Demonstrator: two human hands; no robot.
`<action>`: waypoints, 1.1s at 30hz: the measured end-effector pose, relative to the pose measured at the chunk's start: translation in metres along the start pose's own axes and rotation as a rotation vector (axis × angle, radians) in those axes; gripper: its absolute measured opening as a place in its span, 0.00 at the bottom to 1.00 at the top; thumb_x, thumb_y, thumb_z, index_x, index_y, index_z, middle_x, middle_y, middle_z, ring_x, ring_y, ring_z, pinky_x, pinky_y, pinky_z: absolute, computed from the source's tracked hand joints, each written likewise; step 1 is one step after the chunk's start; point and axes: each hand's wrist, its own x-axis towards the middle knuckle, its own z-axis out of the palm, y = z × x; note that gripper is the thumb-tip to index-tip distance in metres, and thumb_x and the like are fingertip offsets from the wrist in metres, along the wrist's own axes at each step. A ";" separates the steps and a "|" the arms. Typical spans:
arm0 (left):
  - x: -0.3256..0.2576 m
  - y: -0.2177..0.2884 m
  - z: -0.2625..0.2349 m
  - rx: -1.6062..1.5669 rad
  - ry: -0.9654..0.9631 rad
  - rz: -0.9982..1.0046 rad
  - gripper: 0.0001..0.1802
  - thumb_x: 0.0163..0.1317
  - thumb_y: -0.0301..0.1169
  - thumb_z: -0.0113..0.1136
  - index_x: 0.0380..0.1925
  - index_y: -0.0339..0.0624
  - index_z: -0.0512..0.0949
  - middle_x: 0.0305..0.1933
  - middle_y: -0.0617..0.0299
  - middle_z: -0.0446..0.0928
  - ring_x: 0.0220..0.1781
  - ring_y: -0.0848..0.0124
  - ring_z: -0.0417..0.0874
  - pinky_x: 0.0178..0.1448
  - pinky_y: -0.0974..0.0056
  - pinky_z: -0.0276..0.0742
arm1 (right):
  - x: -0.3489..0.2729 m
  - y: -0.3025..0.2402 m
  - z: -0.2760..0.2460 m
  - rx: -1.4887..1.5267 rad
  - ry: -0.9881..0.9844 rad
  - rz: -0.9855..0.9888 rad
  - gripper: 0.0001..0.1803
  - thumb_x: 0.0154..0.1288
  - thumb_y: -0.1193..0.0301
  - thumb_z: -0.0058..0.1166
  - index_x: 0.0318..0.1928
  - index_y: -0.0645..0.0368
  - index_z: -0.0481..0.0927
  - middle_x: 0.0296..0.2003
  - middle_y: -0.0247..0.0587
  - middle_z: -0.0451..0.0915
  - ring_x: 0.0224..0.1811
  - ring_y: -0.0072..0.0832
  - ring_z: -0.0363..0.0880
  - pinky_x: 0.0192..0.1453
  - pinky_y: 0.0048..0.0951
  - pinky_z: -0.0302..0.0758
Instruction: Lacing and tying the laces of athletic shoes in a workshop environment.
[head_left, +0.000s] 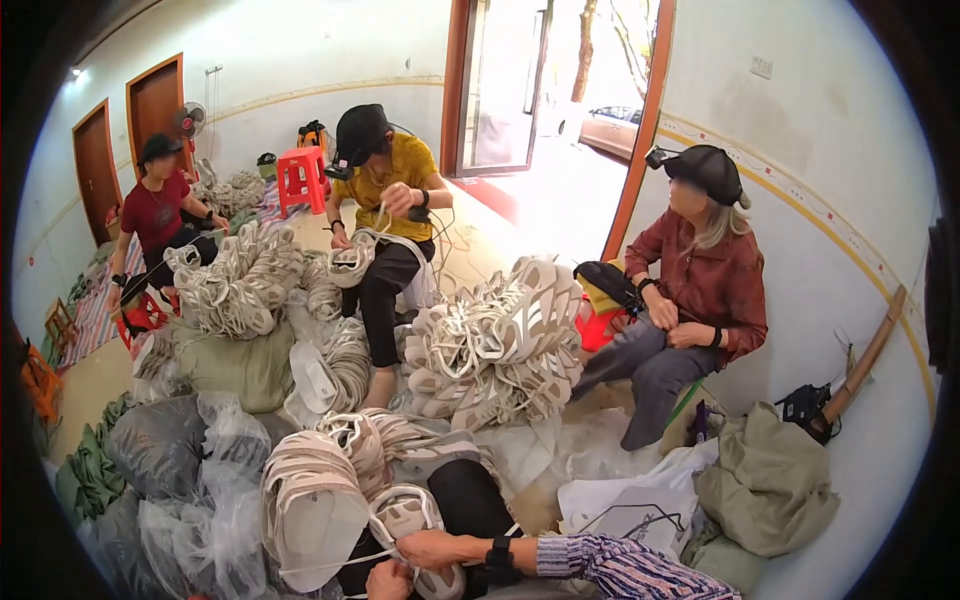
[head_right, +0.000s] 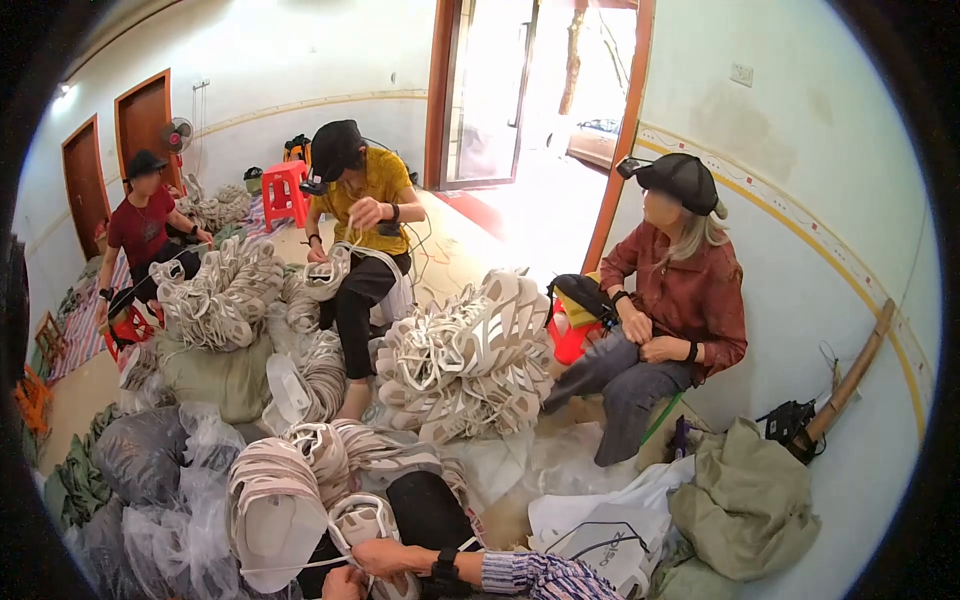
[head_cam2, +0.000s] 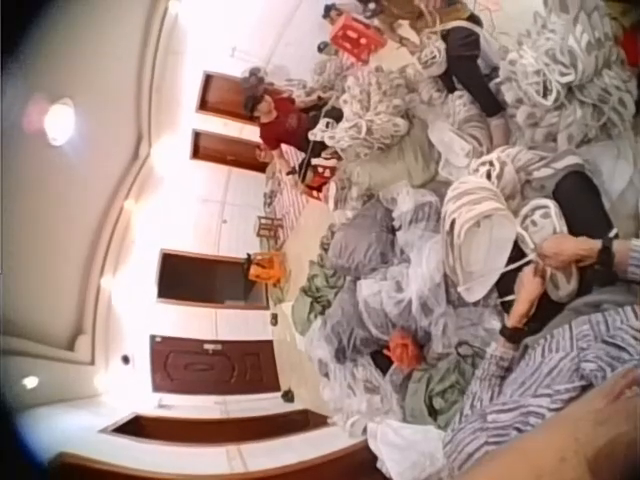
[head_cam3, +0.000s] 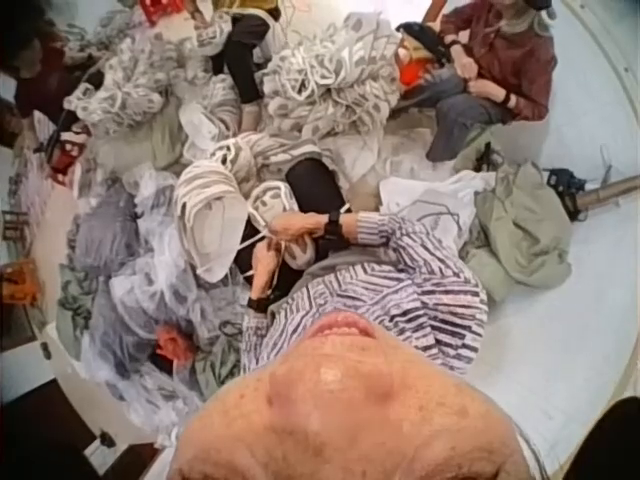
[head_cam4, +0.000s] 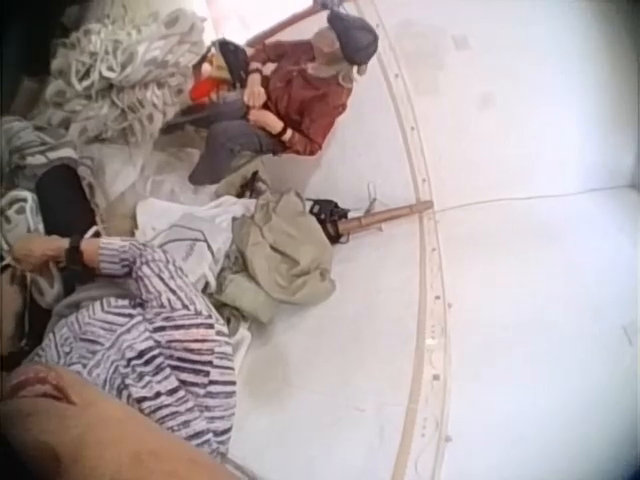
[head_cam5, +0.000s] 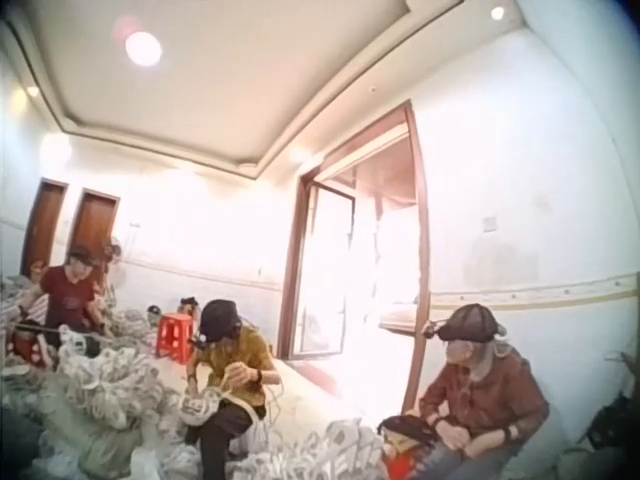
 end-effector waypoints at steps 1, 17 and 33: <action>-0.001 -0.007 0.003 -0.004 0.005 -0.007 0.24 0.63 0.51 0.48 0.30 0.39 0.79 0.29 0.41 0.77 0.34 0.41 0.77 0.35 0.46 0.70 | -0.003 -0.016 -0.015 -0.001 -0.008 -0.005 0.06 0.58 0.74 0.47 0.31 0.65 0.71 0.18 0.47 0.75 0.23 0.38 0.82 0.24 0.39 0.76; -0.015 -0.018 0.004 0.018 0.044 0.057 0.32 0.67 0.56 0.37 0.28 0.38 0.77 0.20 0.48 0.74 0.24 0.49 0.78 0.30 0.51 0.70 | -0.010 -0.048 -0.010 -0.077 0.168 0.051 0.10 0.54 0.74 0.49 0.35 0.68 0.69 0.22 0.54 0.78 0.23 0.47 0.81 0.20 0.44 0.73; 0.001 0.011 -0.020 -0.200 -0.139 -0.022 0.17 0.59 0.42 0.52 0.28 0.38 0.78 0.26 0.48 0.81 0.33 0.47 0.82 0.38 0.48 0.75 | -0.031 -0.082 -0.053 -0.331 0.129 0.103 0.14 0.52 0.72 0.53 0.34 0.67 0.66 0.16 0.47 0.75 0.18 0.45 0.78 0.20 0.42 0.73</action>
